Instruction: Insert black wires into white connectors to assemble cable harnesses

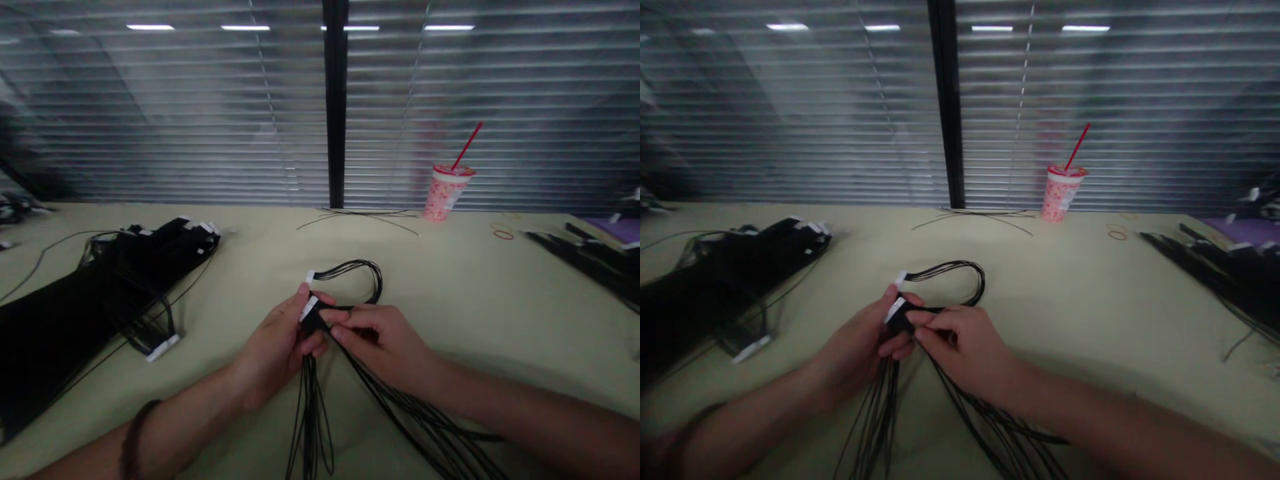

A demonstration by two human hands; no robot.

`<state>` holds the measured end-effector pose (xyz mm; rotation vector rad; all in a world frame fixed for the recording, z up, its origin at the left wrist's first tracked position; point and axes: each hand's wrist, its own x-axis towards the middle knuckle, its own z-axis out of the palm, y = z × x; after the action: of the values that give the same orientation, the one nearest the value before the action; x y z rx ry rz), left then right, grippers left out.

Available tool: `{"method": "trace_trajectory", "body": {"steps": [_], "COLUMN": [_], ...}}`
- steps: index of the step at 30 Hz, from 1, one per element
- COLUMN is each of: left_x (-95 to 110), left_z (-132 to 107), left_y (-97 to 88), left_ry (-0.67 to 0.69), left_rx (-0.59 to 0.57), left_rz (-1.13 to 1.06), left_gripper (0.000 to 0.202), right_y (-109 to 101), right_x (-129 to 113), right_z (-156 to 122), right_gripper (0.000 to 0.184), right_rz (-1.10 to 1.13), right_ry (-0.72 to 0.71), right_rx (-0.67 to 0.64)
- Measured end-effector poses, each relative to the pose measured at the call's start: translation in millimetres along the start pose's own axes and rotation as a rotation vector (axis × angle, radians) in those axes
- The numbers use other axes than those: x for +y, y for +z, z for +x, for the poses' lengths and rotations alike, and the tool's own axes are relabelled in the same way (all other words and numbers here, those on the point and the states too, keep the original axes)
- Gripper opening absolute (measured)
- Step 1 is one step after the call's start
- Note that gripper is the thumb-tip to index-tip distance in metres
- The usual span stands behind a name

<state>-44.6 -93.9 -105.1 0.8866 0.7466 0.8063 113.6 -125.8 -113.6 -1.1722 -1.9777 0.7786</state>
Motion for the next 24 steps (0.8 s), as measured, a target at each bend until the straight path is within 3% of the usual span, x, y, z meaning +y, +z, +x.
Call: {"method": "trace_trajectory", "body": {"steps": [5,12,19,24], "left_x": [-1,-7,-11,-10], "left_z": [-1,-1,2,2], "left_y": [0.7,1.7,-4.0,-2.7], "left_ry": [0.020,0.089,0.101,0.101], "left_rx": [-0.033,-0.020,-0.028,-0.021], "left_rz": [0.068,0.149,0.361,0.355], "left_gripper": [0.031,0.033,0.038,0.040], "right_y": [-3,-3,1,-3], "right_x": [-1,1,1,2], "right_z": [-3,-5,-5,-6], "right_gripper": [0.022,0.019,0.014,0.016], "right_rz": [0.172,0.140,0.097,0.042], "right_ry": [0.094,0.051,0.077,0.020], "right_rx": [0.010,0.047,0.050,0.047]}}
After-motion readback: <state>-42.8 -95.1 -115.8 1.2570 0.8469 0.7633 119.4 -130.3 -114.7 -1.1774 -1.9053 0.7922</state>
